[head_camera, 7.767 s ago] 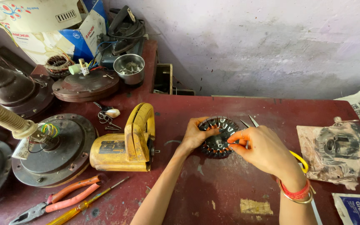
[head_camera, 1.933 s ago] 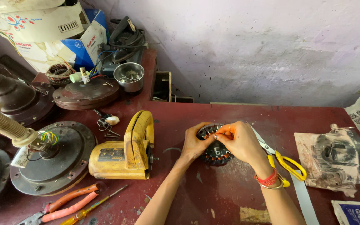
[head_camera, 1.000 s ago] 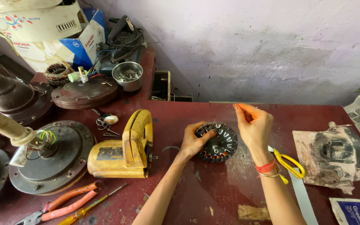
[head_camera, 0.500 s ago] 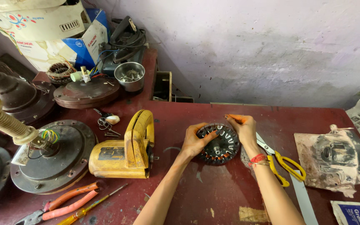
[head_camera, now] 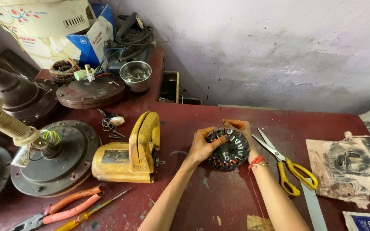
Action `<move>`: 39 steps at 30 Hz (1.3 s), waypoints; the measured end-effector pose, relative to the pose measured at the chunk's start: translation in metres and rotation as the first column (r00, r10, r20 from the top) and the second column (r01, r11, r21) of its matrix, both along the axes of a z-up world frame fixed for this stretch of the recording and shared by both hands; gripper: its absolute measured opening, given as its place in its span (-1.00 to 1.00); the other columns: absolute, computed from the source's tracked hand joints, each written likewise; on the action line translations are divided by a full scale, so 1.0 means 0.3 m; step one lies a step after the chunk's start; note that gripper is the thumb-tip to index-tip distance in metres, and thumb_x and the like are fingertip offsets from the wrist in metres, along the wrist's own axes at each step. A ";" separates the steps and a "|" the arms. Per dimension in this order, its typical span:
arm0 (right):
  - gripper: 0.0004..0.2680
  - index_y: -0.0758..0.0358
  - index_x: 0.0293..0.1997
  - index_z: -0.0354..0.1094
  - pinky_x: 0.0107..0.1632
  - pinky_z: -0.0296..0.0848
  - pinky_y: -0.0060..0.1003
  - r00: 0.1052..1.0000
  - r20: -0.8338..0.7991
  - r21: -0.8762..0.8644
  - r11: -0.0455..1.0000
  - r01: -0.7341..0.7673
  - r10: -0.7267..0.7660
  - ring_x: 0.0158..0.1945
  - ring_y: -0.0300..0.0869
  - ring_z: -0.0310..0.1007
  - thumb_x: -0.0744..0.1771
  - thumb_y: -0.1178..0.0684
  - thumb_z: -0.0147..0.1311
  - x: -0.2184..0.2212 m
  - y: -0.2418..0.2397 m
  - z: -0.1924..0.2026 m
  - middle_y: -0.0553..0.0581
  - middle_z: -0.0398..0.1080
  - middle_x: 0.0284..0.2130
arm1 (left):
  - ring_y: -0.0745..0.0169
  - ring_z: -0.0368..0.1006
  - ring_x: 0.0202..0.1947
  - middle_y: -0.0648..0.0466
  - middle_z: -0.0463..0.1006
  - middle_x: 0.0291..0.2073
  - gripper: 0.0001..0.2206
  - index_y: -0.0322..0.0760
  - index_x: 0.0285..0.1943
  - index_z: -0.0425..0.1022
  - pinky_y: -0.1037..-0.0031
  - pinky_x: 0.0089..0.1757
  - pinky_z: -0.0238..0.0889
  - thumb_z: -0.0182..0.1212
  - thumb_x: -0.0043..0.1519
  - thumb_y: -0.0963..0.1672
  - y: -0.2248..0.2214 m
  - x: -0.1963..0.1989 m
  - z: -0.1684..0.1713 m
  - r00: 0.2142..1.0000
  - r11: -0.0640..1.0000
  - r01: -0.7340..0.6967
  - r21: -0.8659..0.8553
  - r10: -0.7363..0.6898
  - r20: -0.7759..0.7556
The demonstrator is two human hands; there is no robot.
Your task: The person works on a small circular motor stator, using yellow-handled scissors to trim copper wire ends and then inserting and adjusting wires into the stator slots by hand. The person repeatedly trims and inserts wires across multiple slots, rotating the stator as needed.
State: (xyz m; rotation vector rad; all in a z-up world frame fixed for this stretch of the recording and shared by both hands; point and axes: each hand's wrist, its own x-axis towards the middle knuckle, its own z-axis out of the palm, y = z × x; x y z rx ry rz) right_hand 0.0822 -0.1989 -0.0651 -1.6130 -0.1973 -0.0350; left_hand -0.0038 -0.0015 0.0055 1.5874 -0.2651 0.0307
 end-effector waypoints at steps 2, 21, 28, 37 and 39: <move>-0.80 0.40 -0.11 0.57 -0.37 0.40 -0.48 0.999 -0.003 0.027 0.999 -0.036 0.036 -0.40 -0.45 0.44 0.32 0.03 0.24 -0.021 0.019 0.014 -0.05 0.57 -0.40 | 0.32 0.63 -0.34 0.02 0.72 -0.33 -0.73 -0.34 -0.07 0.66 0.47 -0.22 0.47 0.41 0.12 -0.10 -0.007 0.003 -0.004 1.000 1.000 0.012 -0.011 -0.012 0.006; -0.85 0.33 -0.18 0.57 -0.43 0.38 -0.47 1.000 -0.023 0.098 0.995 0.014 -0.012 -0.45 -0.44 0.43 0.30 0.06 0.24 -0.034 0.043 0.022 -0.11 0.54 -0.45 | 0.40 0.55 -0.42 0.06 0.68 -0.40 -0.78 -0.39 -0.17 0.64 0.50 -0.31 0.44 0.42 0.14 -0.11 -0.007 0.016 -0.040 0.999 0.996 0.030 -0.089 -0.032 -0.026; -0.82 0.41 -0.21 0.60 -0.43 0.35 -0.44 1.000 0.015 0.097 0.995 -0.011 0.010 -0.45 -0.41 0.39 0.31 0.05 0.28 -0.042 0.060 0.051 -0.09 0.51 -0.47 | 0.45 0.54 -0.40 0.10 0.68 -0.39 -0.82 -0.40 -0.17 0.65 0.53 -0.30 0.43 0.41 0.15 -0.15 -0.010 0.019 -0.032 0.996 0.986 0.071 -0.152 -0.079 -0.042; -0.76 0.22 -0.55 0.35 -0.52 0.24 -0.43 0.996 0.087 0.034 0.999 0.026 -0.029 -0.56 -0.45 0.24 0.30 0.03 0.31 -0.057 0.069 0.055 -0.16 0.31 -0.65 | 0.43 0.58 -0.37 0.11 0.70 -0.35 -0.80 -0.37 -0.12 0.65 0.54 -0.27 0.48 0.41 0.14 -0.15 -0.011 0.023 -0.024 0.996 0.986 0.063 -0.157 -0.073 -0.059; -0.73 0.20 -0.63 0.34 -0.56 0.09 -0.41 0.998 0.047 0.049 0.998 0.048 -0.051 -0.62 -0.43 0.16 0.31 0.02 0.29 -0.063 0.073 0.064 -0.17 0.26 -0.69 | 0.43 0.57 -0.38 0.09 0.69 -0.37 -0.81 -0.38 -0.13 0.65 0.54 -0.28 0.46 0.42 0.14 -0.15 -0.011 0.019 -0.034 0.997 0.988 0.060 -0.140 -0.067 -0.048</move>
